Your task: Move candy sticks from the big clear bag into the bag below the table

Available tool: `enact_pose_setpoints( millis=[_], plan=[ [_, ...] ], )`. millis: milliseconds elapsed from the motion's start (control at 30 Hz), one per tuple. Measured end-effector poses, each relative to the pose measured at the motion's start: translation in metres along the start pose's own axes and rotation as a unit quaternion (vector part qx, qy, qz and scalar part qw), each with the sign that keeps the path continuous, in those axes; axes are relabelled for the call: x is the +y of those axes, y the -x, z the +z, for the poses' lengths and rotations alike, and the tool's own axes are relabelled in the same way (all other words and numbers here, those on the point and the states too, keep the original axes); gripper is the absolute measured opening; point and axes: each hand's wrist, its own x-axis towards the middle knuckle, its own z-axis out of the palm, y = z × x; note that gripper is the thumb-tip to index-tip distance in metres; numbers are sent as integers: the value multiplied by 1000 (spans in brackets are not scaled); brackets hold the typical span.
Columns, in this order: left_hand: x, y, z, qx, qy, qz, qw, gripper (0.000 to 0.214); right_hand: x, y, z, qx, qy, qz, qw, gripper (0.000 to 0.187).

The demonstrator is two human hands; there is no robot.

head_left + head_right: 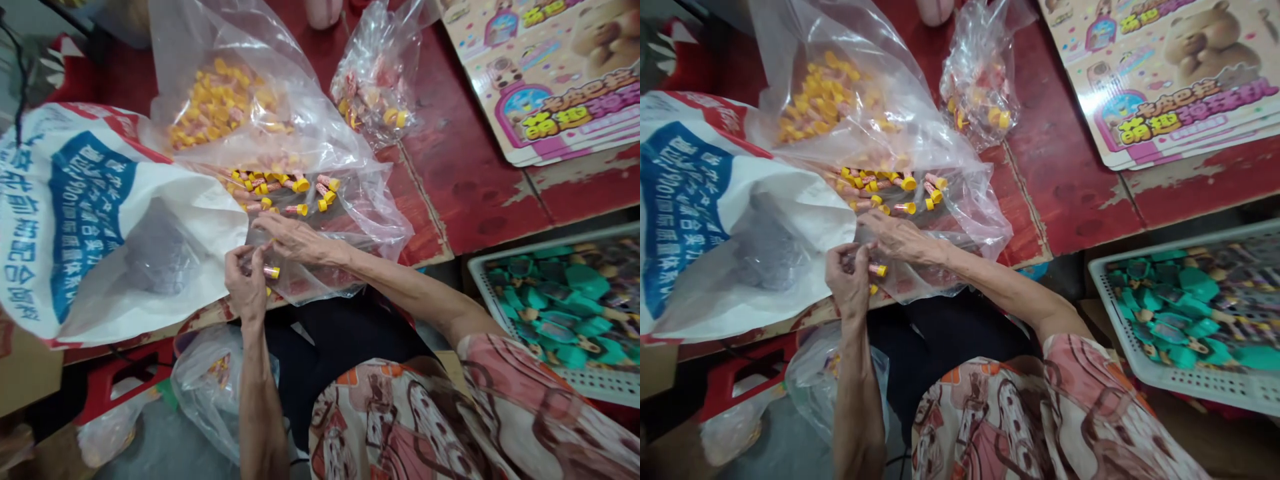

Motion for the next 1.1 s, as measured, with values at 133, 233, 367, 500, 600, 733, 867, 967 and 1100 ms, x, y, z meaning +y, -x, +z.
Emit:
enact_pose_setpoints(
  millis=[133,233,367,500,600,733,867,967,1100],
  plan=[
    [11,-6,15,-37,-85,102,990,14,4,-7,-16,62,72,31,995,32],
    [14,-17,27,-63,-106,129,984,6,6,-12,-20,91,118,68,986,26],
    [10,-27,32,-77,-56,105,990,7,5,-13,-17,59,175,102,977,22],
    [0,-26,26,-98,87,-22,991,21,0,-14,-18,41,217,114,969,29],
    [-3,-20,21,-118,166,-115,972,32,-3,-16,-21,40,243,122,962,30],
    [9,-12,7,-117,150,-85,978,33,-7,-19,-23,-6,270,130,954,29],
    [34,-9,0,-55,38,45,997,28,-4,-20,-19,-3,279,121,953,34],
    [39,-10,15,-39,-56,103,992,19,-2,-19,-18,9,276,108,955,32],
    [27,-16,40,-72,-94,100,988,6,-4,-20,-21,-6,258,118,959,28]
  ],
)
